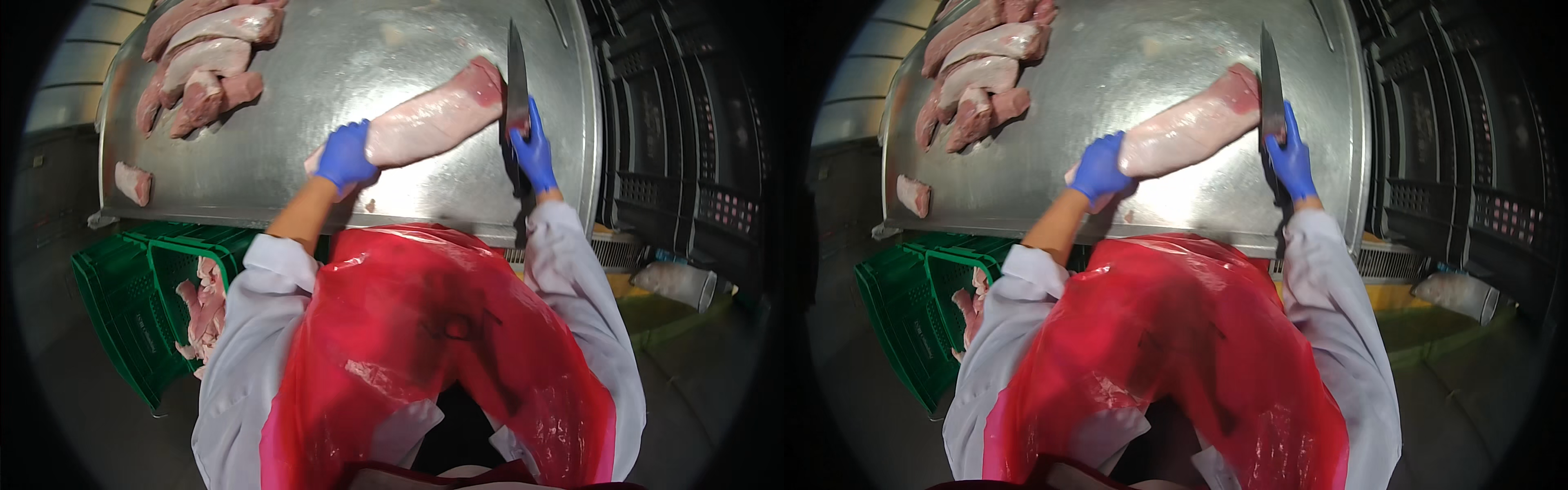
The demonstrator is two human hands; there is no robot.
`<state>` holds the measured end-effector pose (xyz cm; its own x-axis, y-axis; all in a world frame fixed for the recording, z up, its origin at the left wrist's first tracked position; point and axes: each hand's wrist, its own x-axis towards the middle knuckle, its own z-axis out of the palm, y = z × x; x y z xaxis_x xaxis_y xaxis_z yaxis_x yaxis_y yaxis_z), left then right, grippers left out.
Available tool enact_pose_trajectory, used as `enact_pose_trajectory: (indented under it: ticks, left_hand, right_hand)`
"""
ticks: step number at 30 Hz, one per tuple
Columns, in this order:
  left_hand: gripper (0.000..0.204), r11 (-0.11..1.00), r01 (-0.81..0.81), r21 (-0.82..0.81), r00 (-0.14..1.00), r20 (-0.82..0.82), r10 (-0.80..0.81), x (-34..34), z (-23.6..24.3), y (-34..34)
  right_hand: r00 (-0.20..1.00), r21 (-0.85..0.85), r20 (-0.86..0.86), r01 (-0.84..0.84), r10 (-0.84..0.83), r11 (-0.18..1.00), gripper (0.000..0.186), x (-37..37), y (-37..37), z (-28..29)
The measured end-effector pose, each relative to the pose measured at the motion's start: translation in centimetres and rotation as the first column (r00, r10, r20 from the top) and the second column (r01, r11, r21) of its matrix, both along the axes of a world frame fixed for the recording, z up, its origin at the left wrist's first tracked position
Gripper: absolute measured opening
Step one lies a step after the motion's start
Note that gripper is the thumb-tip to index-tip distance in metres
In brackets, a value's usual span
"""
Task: The person uses a knife to trim fat and cut large pieces of raw meat on a stainless steel table. Trimmed fat is placed into a green crate, and the trimmed meat is set aside on the table.
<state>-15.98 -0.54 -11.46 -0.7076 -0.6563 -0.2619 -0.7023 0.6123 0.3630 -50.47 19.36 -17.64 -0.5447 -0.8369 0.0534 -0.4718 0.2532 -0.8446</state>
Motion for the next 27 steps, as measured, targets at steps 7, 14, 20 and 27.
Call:
enact_pose_trajectory:
  ticks: [7, 14, 20, 27]
  left_hand:
    - [0.097, 0.987, 0.021, 0.159, 0.984, 0.171, -0.049, -3.5, -1.0, -5.0]
    - [0.069, 0.973, 0.057, -0.223, 0.978, 0.208, -0.009, -9.4, -2.2, -0.4]
    - [0.054, 0.989, 0.145, 0.029, 0.989, 0.017, -0.146, -9.1, 0.2, -6.8]
    - [0.058, 0.977, 0.186, 0.109, 0.982, -0.039, -0.182, -8.1, -1.8, -9.3]
  right_hand:
    - [0.998, -0.026, -0.033, 0.059, -0.06, 0.998, 0.084, -2.8, -2.2, 1.8]
    - [0.998, 0.099, -0.033, 0.059, -0.056, 0.993, 0.075, 1.6, -2.8, 1.9]
    - [0.999, 0.203, 0.023, 0.024, -0.03, 0.979, 0.078, 4.1, -4.1, 1.5]
    - [0.866, 0.162, 0.472, 0.101, -0.167, 0.982, 0.08, 9.1, -3.7, 3.1]
